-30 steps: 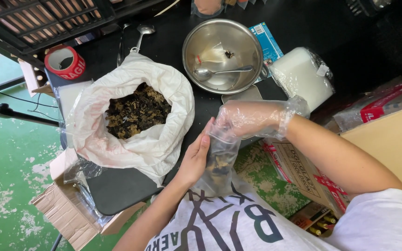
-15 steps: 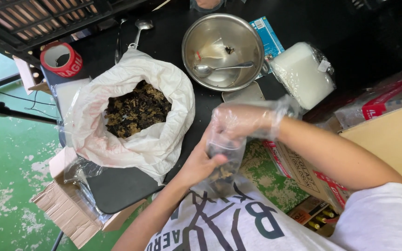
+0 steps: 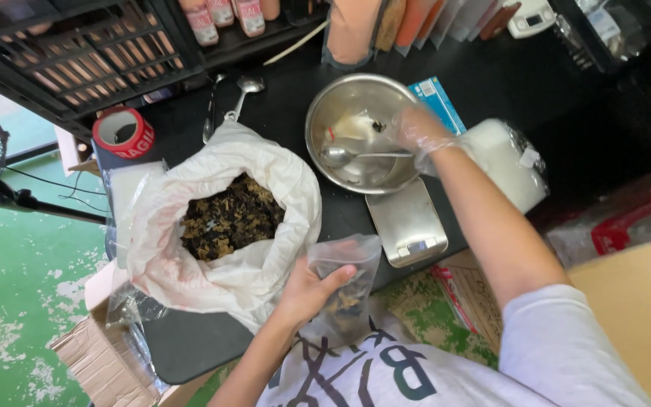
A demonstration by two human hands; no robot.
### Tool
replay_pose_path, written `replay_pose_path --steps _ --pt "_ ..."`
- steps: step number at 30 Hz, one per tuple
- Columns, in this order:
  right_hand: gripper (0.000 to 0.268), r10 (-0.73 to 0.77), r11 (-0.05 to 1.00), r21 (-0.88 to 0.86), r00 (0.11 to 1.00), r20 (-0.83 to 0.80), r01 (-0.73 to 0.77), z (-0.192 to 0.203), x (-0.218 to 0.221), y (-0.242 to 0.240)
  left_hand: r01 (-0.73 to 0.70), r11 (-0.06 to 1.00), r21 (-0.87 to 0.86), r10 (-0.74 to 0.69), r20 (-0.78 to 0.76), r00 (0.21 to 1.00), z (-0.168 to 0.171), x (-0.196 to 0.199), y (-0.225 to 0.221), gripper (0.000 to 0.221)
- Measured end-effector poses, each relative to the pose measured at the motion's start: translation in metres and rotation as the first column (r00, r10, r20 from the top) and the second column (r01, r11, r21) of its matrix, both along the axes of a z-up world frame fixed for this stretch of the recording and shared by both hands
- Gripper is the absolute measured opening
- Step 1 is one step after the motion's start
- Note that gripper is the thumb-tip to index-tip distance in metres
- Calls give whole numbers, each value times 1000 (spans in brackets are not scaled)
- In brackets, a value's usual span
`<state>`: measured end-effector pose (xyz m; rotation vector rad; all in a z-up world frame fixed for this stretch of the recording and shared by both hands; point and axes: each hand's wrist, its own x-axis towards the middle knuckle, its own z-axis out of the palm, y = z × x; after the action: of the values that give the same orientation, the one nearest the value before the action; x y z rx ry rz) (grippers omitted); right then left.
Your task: The person puts dried organic material from a large white sack into a smaller clear plastic bag by hand, then weighs the small bag on a digital scale to check the amount.
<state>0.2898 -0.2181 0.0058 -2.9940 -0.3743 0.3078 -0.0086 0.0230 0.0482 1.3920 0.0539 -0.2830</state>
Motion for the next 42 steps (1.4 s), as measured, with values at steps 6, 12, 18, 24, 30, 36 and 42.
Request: replay_pose_path --steps 6,12,18,24,30,36,42 --pt "60 51 996 -76 998 20 -50 -119 69 1 -73 986 148 109 -249 962 6 14 11 49" --pt "28 161 985 -82 976 146 -150 -186 88 4 -111 993 -41 91 -340 936 -12 21 5 70" --pt "27 -91 678 718 987 -131 158 -69 38 -22 -47 999 24 53 -475 879 20 30 -8 65" --pt "39 445 560 819 789 -423 124 144 -125 27 25 998 60 -7 -276 961 -6 20 -24 69" --pt "29 652 704 567 705 -279 -427 144 -154 27 121 990 69 -104 -219 970 0 4 -35 61" --pt "17 550 826 346 773 -316 -446 153 -195 31 182 983 4 -180 -135 974 -10 -11 -37 40" --pt "9 595 797 340 746 -300 -499 128 -200 13 194 981 -22 -195 -92 976 9 -23 -46 33"
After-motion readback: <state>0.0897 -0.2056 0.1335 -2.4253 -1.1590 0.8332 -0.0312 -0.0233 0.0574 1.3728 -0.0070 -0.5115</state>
